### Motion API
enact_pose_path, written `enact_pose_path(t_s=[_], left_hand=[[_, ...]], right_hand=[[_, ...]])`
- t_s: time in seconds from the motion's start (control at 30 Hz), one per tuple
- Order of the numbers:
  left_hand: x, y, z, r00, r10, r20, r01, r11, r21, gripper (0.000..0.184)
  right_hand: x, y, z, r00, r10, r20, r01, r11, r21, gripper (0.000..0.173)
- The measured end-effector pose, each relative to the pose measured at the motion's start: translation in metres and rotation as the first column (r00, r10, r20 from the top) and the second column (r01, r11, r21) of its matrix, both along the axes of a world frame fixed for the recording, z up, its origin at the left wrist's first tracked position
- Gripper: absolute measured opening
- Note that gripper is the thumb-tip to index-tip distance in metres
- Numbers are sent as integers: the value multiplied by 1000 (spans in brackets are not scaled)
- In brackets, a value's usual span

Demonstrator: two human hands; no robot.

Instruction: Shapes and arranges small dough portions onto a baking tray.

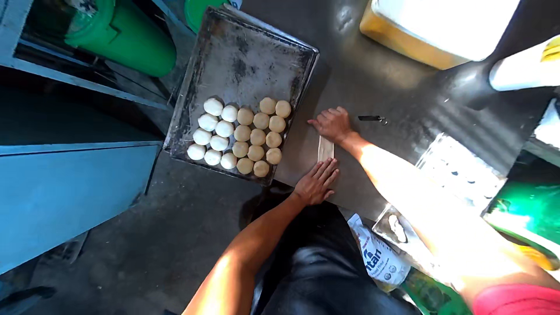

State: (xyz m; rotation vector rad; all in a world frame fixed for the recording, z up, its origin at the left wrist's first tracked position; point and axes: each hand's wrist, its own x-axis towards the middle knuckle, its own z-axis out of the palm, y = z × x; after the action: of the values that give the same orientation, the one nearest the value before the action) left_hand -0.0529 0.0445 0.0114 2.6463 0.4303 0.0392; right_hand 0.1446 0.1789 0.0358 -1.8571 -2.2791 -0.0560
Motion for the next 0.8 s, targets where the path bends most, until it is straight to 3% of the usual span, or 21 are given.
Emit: enact_pose_path(t_s=[0.07,0.13,0.27,0.37,0.5,0.57,0.6,0.67,0.73,0.8], left_hand=[[0,0,-1,1000,-3,6,3,1000,2,75],[0,-4,-3,1000,7,16,-7,1000,-14,75],[0,0,-1,1000,7,25,-7,1000,-6,74],[1,1,0,999,30,42,-30,1000,-10,73],[0,-1,2,999,-1,48,3,1000,-30,71],[-4,2,8,994,0,111,10,996,-90,66],[-9,3,14,984,52,170,-29,990,-139,64],[-16,8,30,901,337,272,-266,926,-266,57],[-19,16,43,788,583,197,-489,787,-376,58],[-18,22,43,772,626,107,-545,739,-396,51]], right_hand=[[2,16,-1,992,-124,16,124,991,49,61],[-8,16,-5,966,-257,10,256,966,32,49],[14,41,-6,966,-250,65,258,949,-182,59],[13,54,-11,929,-363,72,370,913,-172,55],[25,84,-9,919,-394,12,392,912,-125,48],[25,81,-10,921,-388,-14,384,916,-118,54],[18,64,-7,931,-363,-24,356,923,-146,63],[-4,-4,1,961,-274,-32,262,942,-209,79],[-37,-113,8,975,-203,-95,172,949,-263,77],[-64,-217,11,967,-187,-172,135,952,-274,73]])
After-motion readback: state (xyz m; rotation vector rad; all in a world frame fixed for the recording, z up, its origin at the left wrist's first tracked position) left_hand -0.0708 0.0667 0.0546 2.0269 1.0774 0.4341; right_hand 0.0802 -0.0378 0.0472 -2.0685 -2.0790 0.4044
